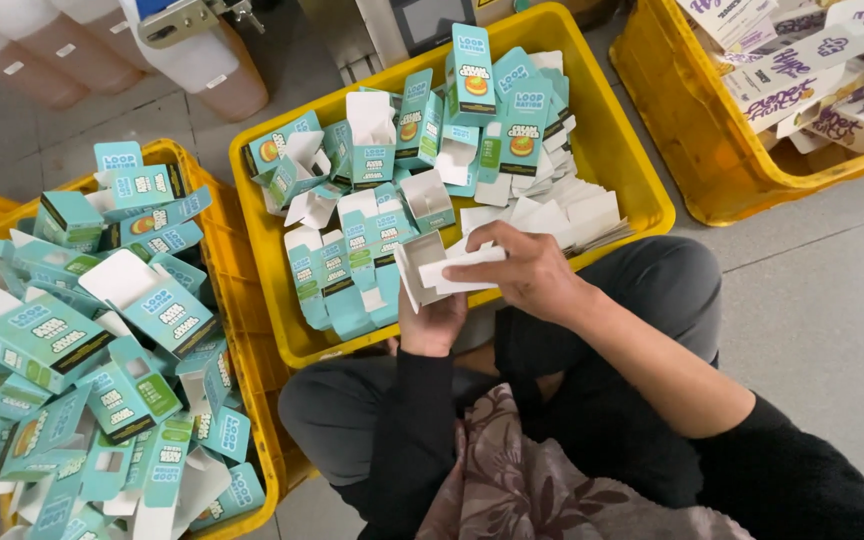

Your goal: A person sitting on the floor folds flat cardboard templates into small boxes and places them into a yellow bin.

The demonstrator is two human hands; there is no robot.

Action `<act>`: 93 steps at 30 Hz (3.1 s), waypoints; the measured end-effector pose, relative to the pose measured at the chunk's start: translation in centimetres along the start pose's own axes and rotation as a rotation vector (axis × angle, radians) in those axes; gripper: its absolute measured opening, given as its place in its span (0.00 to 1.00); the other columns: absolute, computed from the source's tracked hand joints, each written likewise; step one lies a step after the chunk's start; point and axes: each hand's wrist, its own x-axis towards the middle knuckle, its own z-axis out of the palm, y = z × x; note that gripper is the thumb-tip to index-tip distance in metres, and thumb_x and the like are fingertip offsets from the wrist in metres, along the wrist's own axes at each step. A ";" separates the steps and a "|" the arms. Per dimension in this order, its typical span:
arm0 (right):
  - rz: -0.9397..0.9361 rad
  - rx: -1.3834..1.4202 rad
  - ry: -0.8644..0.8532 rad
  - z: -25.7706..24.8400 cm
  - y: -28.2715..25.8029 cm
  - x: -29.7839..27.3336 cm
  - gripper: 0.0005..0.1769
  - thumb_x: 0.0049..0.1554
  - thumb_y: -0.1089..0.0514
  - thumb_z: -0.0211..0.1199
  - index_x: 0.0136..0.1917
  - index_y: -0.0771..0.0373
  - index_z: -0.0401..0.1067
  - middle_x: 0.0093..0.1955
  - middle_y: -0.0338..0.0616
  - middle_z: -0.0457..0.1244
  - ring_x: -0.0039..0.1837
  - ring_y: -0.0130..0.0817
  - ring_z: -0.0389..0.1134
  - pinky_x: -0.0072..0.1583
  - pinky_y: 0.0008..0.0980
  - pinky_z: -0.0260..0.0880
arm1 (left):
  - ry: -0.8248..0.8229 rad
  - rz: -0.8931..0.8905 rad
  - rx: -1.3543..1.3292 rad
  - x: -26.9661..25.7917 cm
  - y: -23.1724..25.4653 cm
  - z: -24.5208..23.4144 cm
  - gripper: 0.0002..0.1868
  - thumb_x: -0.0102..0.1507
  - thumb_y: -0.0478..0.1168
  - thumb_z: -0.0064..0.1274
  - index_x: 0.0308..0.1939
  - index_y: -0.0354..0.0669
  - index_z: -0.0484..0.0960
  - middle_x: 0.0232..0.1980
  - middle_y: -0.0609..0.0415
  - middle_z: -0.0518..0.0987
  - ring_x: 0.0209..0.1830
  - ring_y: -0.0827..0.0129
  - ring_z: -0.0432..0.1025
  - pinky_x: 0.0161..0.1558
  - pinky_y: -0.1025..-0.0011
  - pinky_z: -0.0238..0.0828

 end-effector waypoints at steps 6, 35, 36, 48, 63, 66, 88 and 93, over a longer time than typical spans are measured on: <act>-0.240 -0.391 -0.284 -0.4 -2.9 2.5 0.17 0.59 0.66 0.55 0.53 0.46 0.78 0.52 0.41 0.59 0.43 0.37 0.61 0.36 0.32 0.68 | -0.020 -0.037 -0.015 0.5 0.2 -1.4 0.27 0.67 0.63 0.53 0.55 0.45 0.81 0.55 0.49 0.83 0.50 0.59 0.81 0.47 0.65 0.83; -0.144 -0.481 -0.863 1.4 -1.2 4.3 0.09 0.54 0.67 0.58 0.42 0.61 0.79 0.45 0.57 0.67 0.37 0.55 0.73 0.37 0.47 0.75 | 0.004 -0.070 0.140 -2.4 -0.8 2.0 0.32 0.62 0.64 0.60 0.52 0.39 0.77 0.48 0.48 0.84 0.44 0.54 0.81 0.41 0.61 0.83; -0.114 -0.395 -0.937 0.7 -1.6 5.1 0.11 0.56 0.68 0.57 0.48 0.60 0.79 0.49 0.58 0.66 0.40 0.58 0.74 0.40 0.47 0.77 | 0.007 -0.060 0.144 -2.6 -0.7 2.2 0.32 0.62 0.64 0.60 0.51 0.39 0.76 0.47 0.47 0.84 0.43 0.54 0.81 0.40 0.61 0.83; 0.049 -0.117 -0.960 0.9 -0.1 3.3 0.43 0.57 0.38 0.64 0.69 0.69 0.49 0.43 0.67 0.66 0.41 0.73 0.72 0.45 0.62 0.74 | 0.080 0.002 0.151 -1.1 -0.3 -1.2 0.28 0.64 0.63 0.58 0.54 0.46 0.77 0.53 0.51 0.83 0.46 0.57 0.81 0.36 0.72 0.81; 0.513 -0.344 -0.682 -2.6 14.8 -2.9 0.16 0.54 0.53 0.63 0.54 0.59 0.78 0.52 0.45 0.71 0.53 0.48 0.70 0.57 0.44 0.69 | -0.172 -0.377 0.394 -6.4 -3.2 -11.4 0.31 0.69 0.63 0.38 0.71 0.55 0.70 0.69 0.43 0.74 0.57 0.53 0.75 0.57 0.56 0.72; 0.631 -0.316 -0.810 -3.3 15.1 1.3 0.13 0.55 0.54 0.64 0.54 0.57 0.80 0.50 0.40 0.72 0.50 0.42 0.70 0.54 0.39 0.69 | -0.101 -0.585 0.222 -5.3 -5.7 -15.1 0.29 0.70 0.60 0.42 0.69 0.49 0.68 0.69 0.41 0.71 0.57 0.47 0.73 0.58 0.50 0.70; 1.290 -0.469 -0.098 5.3 34.6 -4.8 0.34 0.49 0.34 0.78 0.42 0.69 0.76 0.40 0.48 0.67 0.41 0.43 0.69 0.46 0.40 0.71 | 0.085 -0.538 0.372 -1.7 -6.8 -18.6 0.22 0.70 0.57 0.45 0.63 0.51 0.70 0.59 0.44 0.78 0.47 0.55 0.76 0.49 0.58 0.74; 1.254 -0.545 0.095 7.4 35.5 -4.8 0.10 0.53 0.46 0.71 0.40 0.53 0.77 0.40 0.39 0.67 0.42 0.40 0.68 0.45 0.40 0.70 | 0.044 -0.573 0.327 -1.5 -6.7 -19.2 0.23 0.70 0.57 0.45 0.64 0.52 0.71 0.60 0.43 0.78 0.50 0.53 0.76 0.51 0.57 0.75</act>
